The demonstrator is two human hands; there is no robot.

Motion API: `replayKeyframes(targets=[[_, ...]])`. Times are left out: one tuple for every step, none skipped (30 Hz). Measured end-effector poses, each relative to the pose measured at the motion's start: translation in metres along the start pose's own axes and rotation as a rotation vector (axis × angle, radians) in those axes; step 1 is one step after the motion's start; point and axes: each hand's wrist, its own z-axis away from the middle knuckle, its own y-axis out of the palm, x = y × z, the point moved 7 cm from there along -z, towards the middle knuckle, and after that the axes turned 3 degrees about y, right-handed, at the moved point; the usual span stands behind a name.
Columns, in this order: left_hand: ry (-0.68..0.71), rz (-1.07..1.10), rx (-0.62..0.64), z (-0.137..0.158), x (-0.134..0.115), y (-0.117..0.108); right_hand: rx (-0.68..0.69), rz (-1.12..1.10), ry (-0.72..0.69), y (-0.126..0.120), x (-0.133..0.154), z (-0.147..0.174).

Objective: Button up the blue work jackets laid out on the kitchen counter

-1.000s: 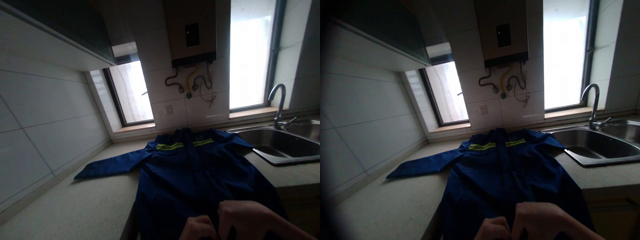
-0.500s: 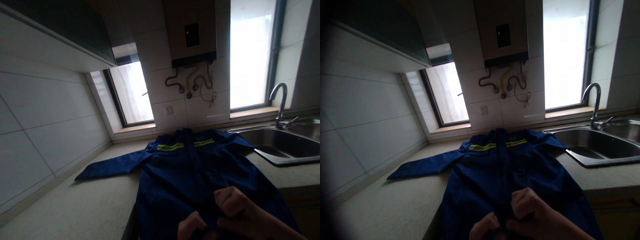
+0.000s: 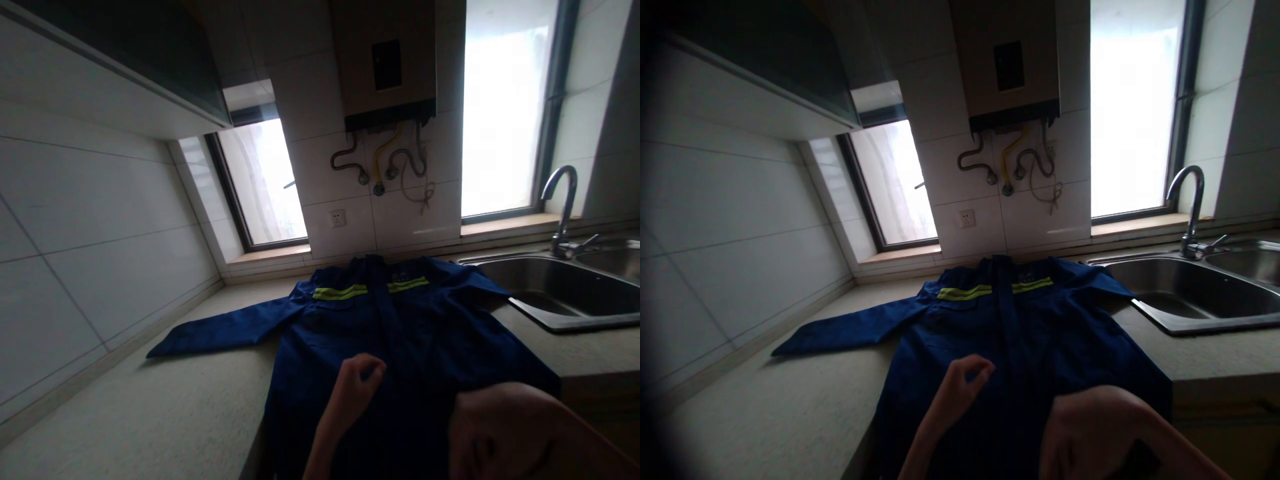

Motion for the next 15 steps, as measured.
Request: replayKeyframes(targets=[[0.019,-0.081,-0.054,-0.024,0.014,-0.005,0.002,-0.039,-0.007,-0.008,-0.006,-0.014],[0.030,-0.161,-0.114,-0.047,0.028,-0.009,-0.051,-0.093,-0.004,-0.020,-0.016,-0.032],[0.027,-0.239,-0.160,-0.070,0.043,-0.012,-0.153,-0.157,0.009,-0.036,-0.029,-0.054],[0.015,-0.311,-0.192,-0.090,0.057,-0.013,-0.272,-0.224,0.013,-0.053,-0.043,-0.077],[-0.004,-0.367,-0.211,-0.107,0.070,-0.014,-0.418,-0.260,0.012,-0.071,-0.059,-0.101],[-0.029,-0.409,-0.222,-0.122,0.082,-0.014,-0.551,-0.275,0.033,-0.088,-0.076,-0.124],[-0.062,-0.436,-0.232,-0.133,0.092,-0.014,-0.677,-0.249,0.087,-0.104,-0.095,-0.146],[-0.098,-0.450,-0.242,-0.140,0.101,-0.014,-0.813,-0.195,0.181,-0.120,-0.114,-0.163],[-0.131,-0.455,-0.256,-0.145,0.109,-0.014,-0.907,-0.115,0.297,-0.134,-0.132,-0.179],[-0.155,-0.455,-0.274,-0.147,0.116,-0.015,-0.956,-0.079,0.346,-0.145,-0.145,-0.193],[-0.167,-0.454,-0.292,-0.147,0.120,-0.015,-0.998,-0.043,0.392,-0.157,-0.157,-0.205],[-0.161,-0.454,-0.311,-0.147,0.124,-0.016,-1.025,-0.014,0.426,-0.167,-0.166,-0.214],[-0.143,-0.456,-0.324,-0.146,0.126,-0.016,-1.046,0.005,0.449,-0.176,-0.174,-0.222],[-0.120,-0.459,-0.332,-0.145,0.127,-0.015,-1.066,0.026,0.476,-0.184,-0.181,-0.228],[-0.102,-0.463,-0.336,-0.145,0.129,-0.015,-1.082,0.046,0.503,-0.191,-0.188,-0.232]])
